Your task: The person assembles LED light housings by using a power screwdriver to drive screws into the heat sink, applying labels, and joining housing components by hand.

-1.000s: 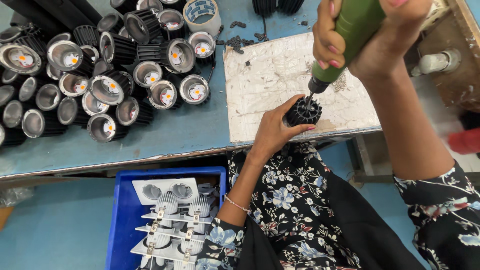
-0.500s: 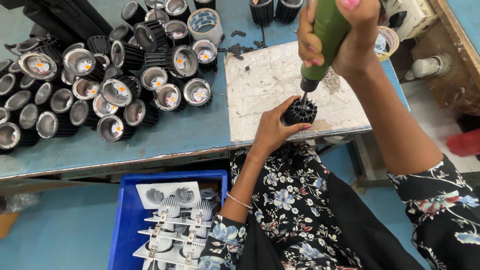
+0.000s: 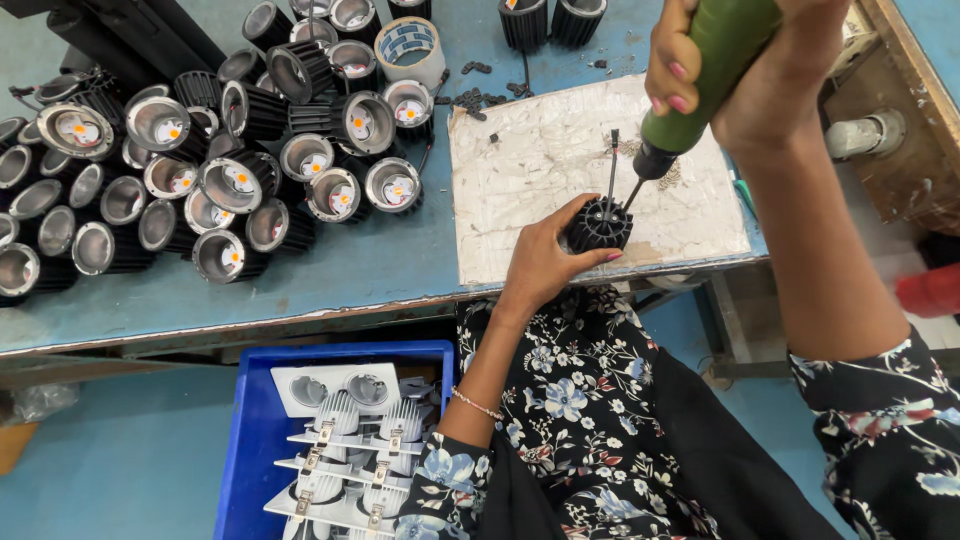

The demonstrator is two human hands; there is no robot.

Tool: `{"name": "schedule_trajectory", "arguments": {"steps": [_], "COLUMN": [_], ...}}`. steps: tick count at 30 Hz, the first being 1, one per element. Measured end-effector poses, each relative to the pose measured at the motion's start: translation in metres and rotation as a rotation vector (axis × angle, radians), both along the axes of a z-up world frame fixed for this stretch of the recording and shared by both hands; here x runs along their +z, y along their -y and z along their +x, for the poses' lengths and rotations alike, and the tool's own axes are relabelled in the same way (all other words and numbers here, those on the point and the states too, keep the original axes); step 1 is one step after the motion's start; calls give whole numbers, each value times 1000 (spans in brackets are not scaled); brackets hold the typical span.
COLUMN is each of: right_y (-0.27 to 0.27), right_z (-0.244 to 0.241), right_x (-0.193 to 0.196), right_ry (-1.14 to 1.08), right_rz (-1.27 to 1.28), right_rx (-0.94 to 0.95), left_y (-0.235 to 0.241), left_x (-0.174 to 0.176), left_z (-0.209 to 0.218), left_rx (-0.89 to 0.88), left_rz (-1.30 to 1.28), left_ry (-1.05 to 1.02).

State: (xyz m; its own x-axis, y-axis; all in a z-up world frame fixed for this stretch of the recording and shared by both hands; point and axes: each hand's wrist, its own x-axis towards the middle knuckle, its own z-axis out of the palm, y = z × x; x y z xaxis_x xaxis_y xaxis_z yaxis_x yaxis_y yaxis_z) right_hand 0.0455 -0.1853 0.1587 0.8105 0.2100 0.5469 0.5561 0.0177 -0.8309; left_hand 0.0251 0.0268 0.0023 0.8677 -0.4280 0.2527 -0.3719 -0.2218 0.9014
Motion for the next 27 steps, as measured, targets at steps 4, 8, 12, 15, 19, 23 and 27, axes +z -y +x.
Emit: {"name": "schedule_trajectory", "arguments": {"steps": [4, 8, 12, 15, 19, 23, 27], "right_y": [3, 2, -1, -2, -3, -12, -27], "right_z": [-1, 0, 1, 0, -2, -7, -17], "right_x": [-5, -9, -10, -10, -9, -5, -3], "right_ry": [-14, -32, -27, -13, -12, 24, 135], "right_rz": [54, 112, 146, 149, 152, 179, 169], "right_rx": [11, 31, 46, 48, 36, -14, -156], "left_y": [0, 1, 1, 1, 2, 2, 3], "left_x": [3, 5, 5, 4, 3, 3, 3], "left_z": [-2, -4, -4, -4, -4, -4, -4], "left_rx": [30, 26, 32, 32, 16, 28, 34], "left_rz": [-8, -42, -37, -41, -66, -14, 3], "left_ry": [49, -3, 2, 13, 9, -12, 5]}}
